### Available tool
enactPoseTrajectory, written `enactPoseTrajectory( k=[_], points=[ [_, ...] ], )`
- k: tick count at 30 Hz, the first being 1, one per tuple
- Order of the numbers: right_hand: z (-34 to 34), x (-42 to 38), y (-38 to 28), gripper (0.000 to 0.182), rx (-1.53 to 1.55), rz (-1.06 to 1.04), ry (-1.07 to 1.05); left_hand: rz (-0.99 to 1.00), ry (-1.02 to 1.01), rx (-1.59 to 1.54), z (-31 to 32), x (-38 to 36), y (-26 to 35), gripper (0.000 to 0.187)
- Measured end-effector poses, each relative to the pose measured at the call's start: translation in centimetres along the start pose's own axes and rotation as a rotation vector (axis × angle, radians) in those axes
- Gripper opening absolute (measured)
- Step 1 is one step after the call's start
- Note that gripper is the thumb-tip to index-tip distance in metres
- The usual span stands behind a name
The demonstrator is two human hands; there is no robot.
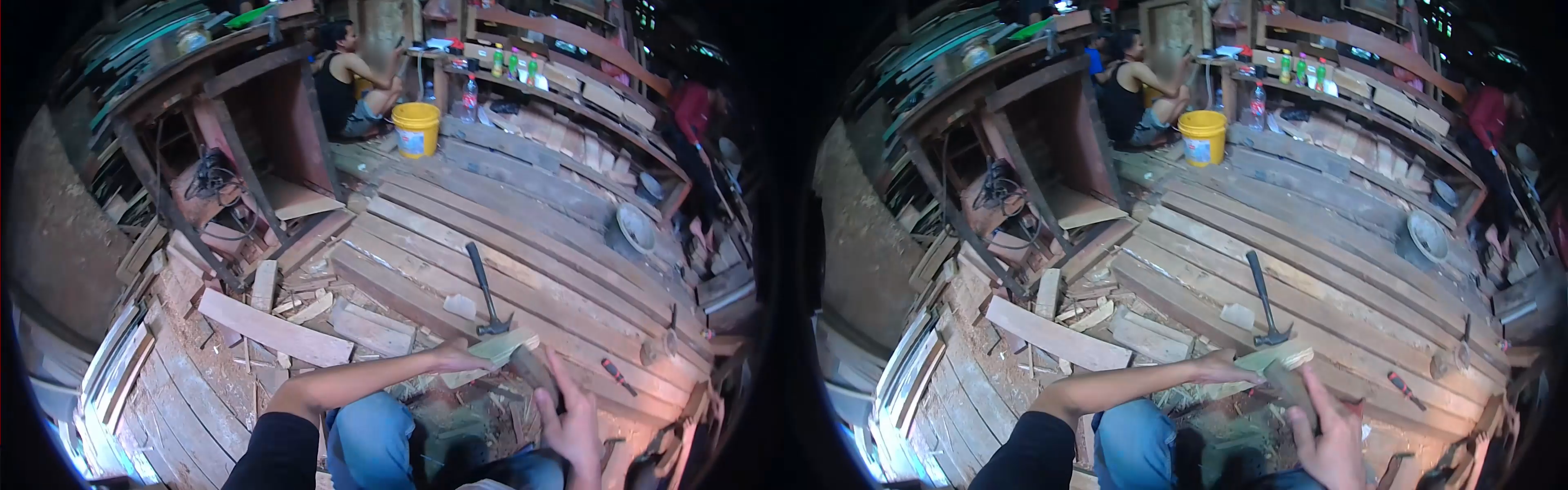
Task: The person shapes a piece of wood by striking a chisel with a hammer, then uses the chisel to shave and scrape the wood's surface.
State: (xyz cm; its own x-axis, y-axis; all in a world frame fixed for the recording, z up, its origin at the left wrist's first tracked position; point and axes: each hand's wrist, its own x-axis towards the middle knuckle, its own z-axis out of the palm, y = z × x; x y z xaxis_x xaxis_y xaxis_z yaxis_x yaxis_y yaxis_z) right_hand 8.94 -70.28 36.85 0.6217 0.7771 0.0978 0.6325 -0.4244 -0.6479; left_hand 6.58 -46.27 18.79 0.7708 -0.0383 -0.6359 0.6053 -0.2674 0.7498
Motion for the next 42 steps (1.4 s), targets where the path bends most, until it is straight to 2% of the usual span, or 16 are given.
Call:
enactPoseTrajectory(
  k=[2, 4, 6, 7, 9, 11, 14, 18, 20, 24, 28, 30, 31, 36, 40, 42],
  points=[
    [0.4, -0.1, 1.8, 0.051, -0.095, 0.068, 0.105, 0.393, 0.222, -0.059, 1.8, 0.5, 0.3, 0.085],
    [0.4, -0.2, 1.6, 0.049, -0.032, 0.188, 0.189, 0.462, 0.074, -0.232, 1.9, -1.1, 2.5, 0.077],
    [1.1, -1.2, 3.2, 0.048, 0.016, 0.269, 0.267, 0.292, 0.120, 0.105, 1.7, -0.5, 3.2, 0.077],
    [1.4, -2.2, 3.9, 0.048, 0.066, 0.358, 0.252, 0.324, -0.006, -0.022, 2.1, -0.6, 3.4, 0.075],
    [2.4, -4.3, 6.3, 0.048, 0.104, 0.507, 0.253, 0.288, 0.038, 0.130, 3.1, 3.4, -0.2, 0.068],
    [3.9, -6.6, 9.4, 0.051, -0.062, 0.397, 0.337, 0.250, 0.021, 0.238, 3.6, 2.2, 1.4, 0.066],
    [4.6, -8.8, 12.3, 0.053, -0.008, 0.421, 0.282, 0.213, 0.104, 0.506, 4.1, 2.6, 0.7, 0.080],
    [4.8, -9.6, 15.1, 0.057, 0.056, 0.482, 0.177, 0.074, 0.153, 0.484, 4.3, 2.6, 1.9, 0.071],
    [5.9, -9.7, 17.7, 0.059, 0.073, 0.397, 0.198, 0.038, 0.070, 0.355, 4.4, 3.1, 2.1, 0.084],
    [7.1, -8.1, 20.4, 0.059, 0.173, 0.372, 0.132, -0.006, 0.127, 0.385, 5.5, 3.8, 2.3, 0.087],
    [9.8, -7.0, 24.0, 0.058, 0.298, 0.403, 0.028, -0.060, 0.031, 0.350, 6.5, 4.3, 3.3, 0.110],
    [10.9, -6.1, 25.4, 0.055, 0.142, 0.151, 0.220, -0.021, 0.093, 0.563, 7.3, 6.1, 2.8, 0.114],
    [10.7, -6.1, 25.8, 0.054, 0.180, 0.252, 0.127, 0.006, 0.134, 0.647, 7.9, 7.1, 2.7, 0.115],
    [10.7, -6.3, 27.6, 0.054, 0.186, 0.265, 0.219, 0.066, 0.249, 0.731, 11.9, 11.9, 4.1, 0.116],
    [10.7, -6.7, 27.9, 0.051, 0.249, 0.424, 0.049, 0.008, 0.347, 0.746, 14.6, 13.2, 3.9, 0.117],
    [11.7, -6.7, 28.3, 0.054, 0.242, 0.334, 0.171, 0.176, 0.536, 0.718, 15.5, 13.9, 2.2, 0.115]
  ],
)
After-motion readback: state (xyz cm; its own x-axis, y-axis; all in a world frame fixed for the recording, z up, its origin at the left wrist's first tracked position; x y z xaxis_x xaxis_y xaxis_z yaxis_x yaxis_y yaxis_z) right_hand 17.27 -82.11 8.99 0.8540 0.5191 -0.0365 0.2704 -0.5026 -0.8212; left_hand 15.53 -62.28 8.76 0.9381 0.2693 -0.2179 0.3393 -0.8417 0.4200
